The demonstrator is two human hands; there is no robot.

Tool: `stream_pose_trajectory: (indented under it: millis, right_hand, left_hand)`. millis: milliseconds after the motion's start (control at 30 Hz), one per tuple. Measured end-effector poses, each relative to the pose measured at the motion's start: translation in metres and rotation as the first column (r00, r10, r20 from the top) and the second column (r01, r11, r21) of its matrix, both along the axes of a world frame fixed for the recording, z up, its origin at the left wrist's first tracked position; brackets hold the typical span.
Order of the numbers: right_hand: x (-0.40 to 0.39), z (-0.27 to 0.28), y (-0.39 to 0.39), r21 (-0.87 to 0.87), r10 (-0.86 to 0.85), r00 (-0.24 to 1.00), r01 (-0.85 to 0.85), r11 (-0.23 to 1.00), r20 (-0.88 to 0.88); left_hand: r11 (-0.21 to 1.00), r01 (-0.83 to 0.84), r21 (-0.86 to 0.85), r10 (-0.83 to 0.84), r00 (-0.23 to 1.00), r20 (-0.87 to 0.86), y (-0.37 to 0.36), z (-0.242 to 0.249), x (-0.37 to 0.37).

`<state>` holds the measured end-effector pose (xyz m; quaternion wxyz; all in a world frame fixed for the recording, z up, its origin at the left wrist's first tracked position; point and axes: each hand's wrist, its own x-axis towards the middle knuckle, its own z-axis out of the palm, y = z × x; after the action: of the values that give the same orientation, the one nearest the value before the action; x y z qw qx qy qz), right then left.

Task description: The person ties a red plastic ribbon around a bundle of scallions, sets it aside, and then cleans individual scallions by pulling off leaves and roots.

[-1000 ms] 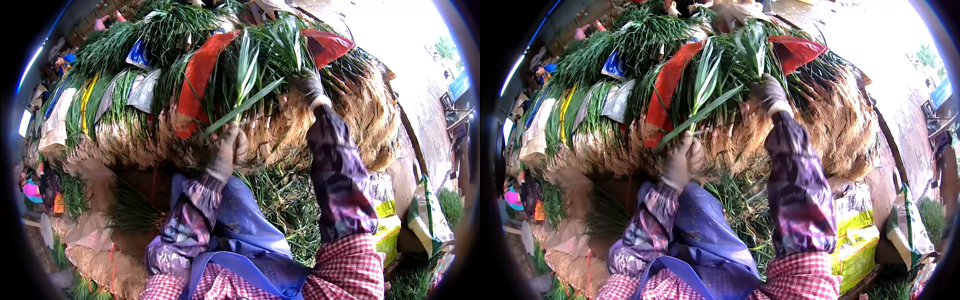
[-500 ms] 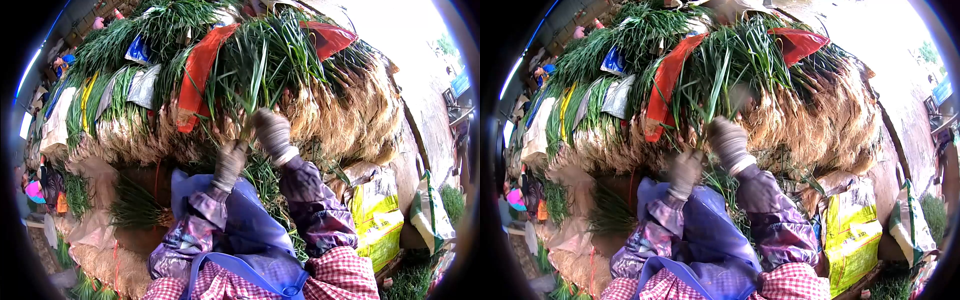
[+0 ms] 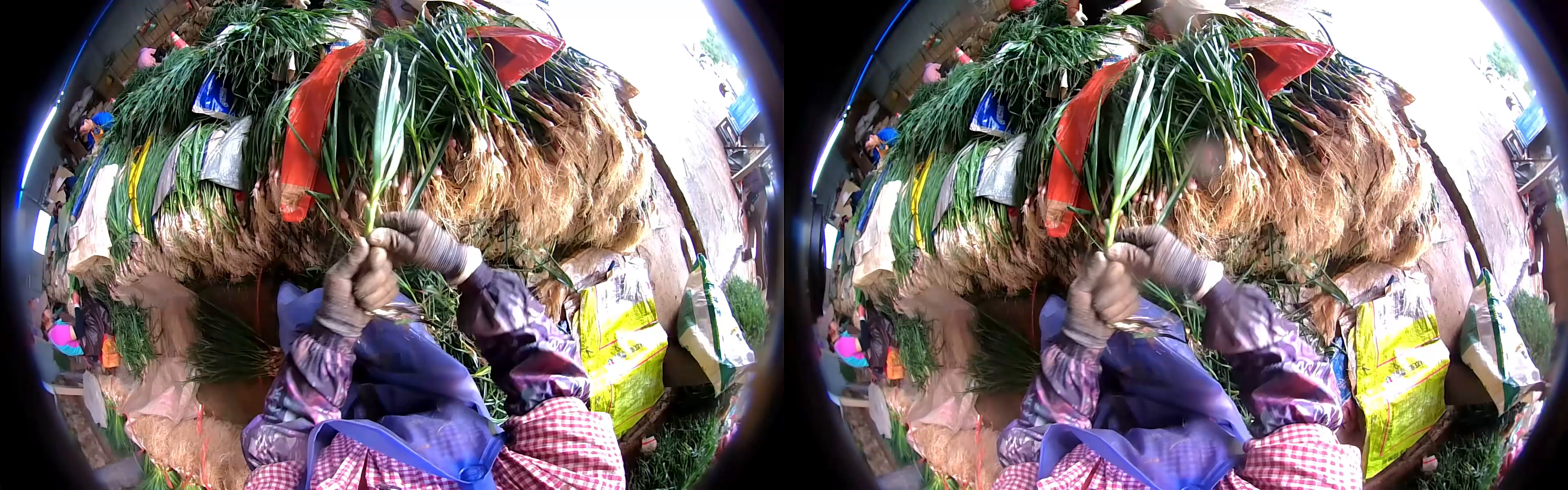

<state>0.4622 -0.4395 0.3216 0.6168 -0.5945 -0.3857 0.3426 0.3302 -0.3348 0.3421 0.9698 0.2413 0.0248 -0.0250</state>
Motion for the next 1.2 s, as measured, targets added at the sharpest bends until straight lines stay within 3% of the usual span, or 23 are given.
stream_pose_trajectory:
  millis: [33,67,133,167,200,233,267,300,367,433,567,633,700,767,800,833,933,967,1033,1067,1100,1167,1200]
  right_hand:
    - [-0.009,0.001,-0.003,-0.081,-0.044,0.993,0.053,0.995,0.109]
    - [-0.016,-0.003,-0.011,0.039,-0.188,0.922,0.186,0.982,0.340]
    - [-0.014,-0.026,-0.039,-0.207,-0.068,0.846,0.206,0.956,0.529]
    - [-0.014,-0.050,-0.053,-0.284,0.033,0.717,0.233,0.930,0.696]
    - [-0.020,-0.053,-0.059,-0.550,0.401,0.588,0.090,0.830,0.702]
    - [-0.022,-0.055,-0.066,-0.781,0.715,0.394,0.012,0.624,0.578]
    - [-0.009,-0.051,-0.077,-0.782,0.766,0.409,-0.173,0.599,0.496]
    - [-0.002,-0.044,-0.065,-0.806,0.699,0.488,0.015,0.592,0.522]
    - [0.027,-0.025,-0.044,-0.464,0.147,0.562,0.476,0.747,0.814]
    - [0.050,-0.009,-0.010,-0.149,-0.314,0.435,0.752,0.642,0.844]
    - [0.091,-0.041,0.045,-0.154,-0.306,0.386,0.803,0.576,0.870]
    - [0.072,-0.017,0.038,-0.171,-0.438,0.609,0.691,0.702,0.662]
    - [0.038,-0.017,0.030,0.046,-0.412,0.911,0.412,0.910,-0.017]
    - [0.002,-0.002,0.013,-0.179,-0.243,0.943,0.205,0.962,-0.226]
    - [-0.005,-0.011,0.012,-0.113,-0.301,0.945,0.288,0.951,-0.127]
    - [-0.008,-0.003,0.008,-0.060,-0.288,0.899,0.285,0.957,-0.331]
    - [-0.010,-0.019,0.013,-0.056,-0.370,0.835,0.382,0.922,-0.406]
    - [-0.009,-0.043,0.020,0.008,-0.423,0.878,0.436,0.900,-0.224]
    - [-0.007,-0.065,0.019,0.100,-0.684,0.690,0.683,0.724,0.237]
    - [-0.001,-0.067,0.009,0.073,-0.766,0.586,0.780,0.621,0.265]
    - [0.009,-0.072,-0.004,-0.098,-0.677,0.637,0.751,0.653,0.369]
    - [0.003,-0.046,-0.031,-0.463,0.012,0.662,0.511,0.724,0.750]
    - [0.000,-0.034,-0.048,-0.548,0.115,0.729,0.390,0.740,0.675]
  left_hand:
    - [0.998,0.054,-0.014,-0.053,0.997,0.058,0.006,0.002,-0.004]
    - [0.990,-0.108,0.093,0.113,0.992,-0.049,0.010,0.008,-0.009]
    - [0.982,-0.175,0.072,0.173,0.984,0.041,0.034,0.007,-0.014]
    - [0.967,-0.230,0.107,0.218,0.970,0.107,0.042,0.009,-0.014]
    - [0.960,-0.244,0.137,0.214,0.955,0.205,0.049,0.004,-0.012]
    - [0.948,-0.283,0.145,0.253,0.948,0.195,0.048,-0.001,-0.009]
    - [0.938,-0.312,0.152,0.284,0.942,0.181,0.045,-0.005,-0.007]
    - [0.926,-0.341,0.159,0.314,0.934,0.171,0.042,-0.010,-0.003]
    - [0.958,-0.247,0.148,0.234,0.967,0.100,0.035,-0.023,0.005]
    - [0.976,-0.193,0.105,0.188,0.981,0.049,0.028,-0.042,0.015]
    - [0.883,-0.328,0.335,0.407,0.891,-0.200,0.009,-0.051,0.026]
    - [0.750,-0.365,0.552,0.499,0.860,-0.109,0.011,-0.044,0.028]
    - [0.642,-0.331,0.692,0.528,0.845,-0.085,0.016,-0.047,0.024]
    - [0.763,-0.302,0.572,0.495,0.842,-0.215,0.013,-0.054,0.026]
    - [0.756,-0.292,0.586,0.492,0.843,-0.216,0.005,-0.053,0.027]
    - [0.749,-0.281,0.600,0.489,0.845,-0.215,-0.001,-0.049,0.028]
    - [0.762,-0.114,0.638,0.390,0.866,-0.312,-0.017,-0.049,0.013]
    - [0.926,-0.085,0.367,0.256,0.858,-0.446,-0.018,-0.056,0.012]
    - [0.992,-0.124,-0.026,0.119,0.980,-0.159,-0.016,-0.037,0.001]
    - [0.990,-0.134,-0.036,0.133,0.991,-0.030,-0.018,-0.032,-0.006]
    - [0.993,-0.113,-0.045,0.116,0.990,0.084,-0.018,-0.025,-0.013]
    - [0.986,-0.163,0.025,0.162,0.985,0.066,-0.019,-0.015,-0.025]
    - [0.975,-0.205,0.079,0.205,0.979,0.012,-0.019,-0.014,-0.026]
